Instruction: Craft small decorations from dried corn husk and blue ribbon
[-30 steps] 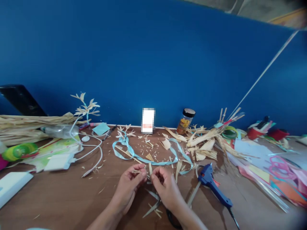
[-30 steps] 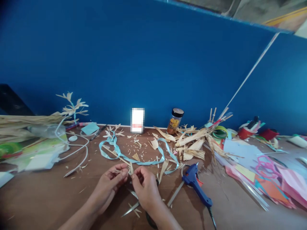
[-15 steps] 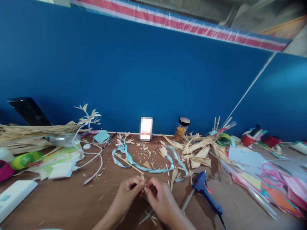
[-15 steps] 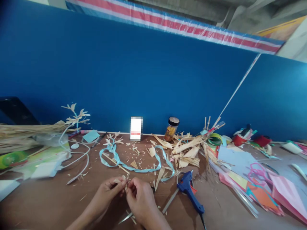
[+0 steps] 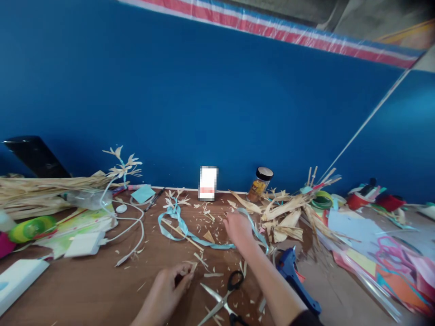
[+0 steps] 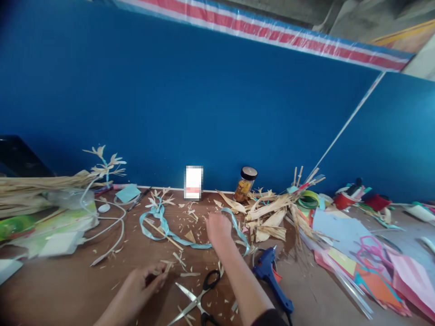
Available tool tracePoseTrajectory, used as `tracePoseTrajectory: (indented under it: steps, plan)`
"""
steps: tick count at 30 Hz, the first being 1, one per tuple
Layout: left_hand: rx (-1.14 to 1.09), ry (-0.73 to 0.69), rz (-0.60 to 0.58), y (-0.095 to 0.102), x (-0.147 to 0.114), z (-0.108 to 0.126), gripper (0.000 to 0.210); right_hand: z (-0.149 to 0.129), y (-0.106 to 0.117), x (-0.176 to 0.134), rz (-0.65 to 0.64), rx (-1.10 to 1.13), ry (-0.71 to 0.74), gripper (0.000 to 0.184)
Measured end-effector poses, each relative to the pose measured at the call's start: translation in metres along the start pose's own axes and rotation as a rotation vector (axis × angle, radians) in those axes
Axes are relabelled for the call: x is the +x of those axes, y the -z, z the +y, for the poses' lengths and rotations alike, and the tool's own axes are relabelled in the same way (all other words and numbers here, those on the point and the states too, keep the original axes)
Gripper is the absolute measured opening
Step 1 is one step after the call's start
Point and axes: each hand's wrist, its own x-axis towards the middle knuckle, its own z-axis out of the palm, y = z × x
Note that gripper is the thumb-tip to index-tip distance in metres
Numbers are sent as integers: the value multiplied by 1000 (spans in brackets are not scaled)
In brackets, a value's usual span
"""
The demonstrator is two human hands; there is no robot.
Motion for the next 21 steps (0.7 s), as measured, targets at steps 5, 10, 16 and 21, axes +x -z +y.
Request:
tracePoseTrajectory:
  steps: [5,10,16,21]
  plan:
    - [86,-57,-68,-1,1,-11,28,4,-20,16,7,134,-113,18]
    - [-95,0,-100,0,2,-6,35,12,-10,9,-66,487,-130,22]
    - [-380,95,-89,-7,5,-9,28,-1,-5,-21,-250,943,-196,30]
    - [-419,196,-82,-7,3,-10,24,-14,-5,-48,-348,1170,-218,31]
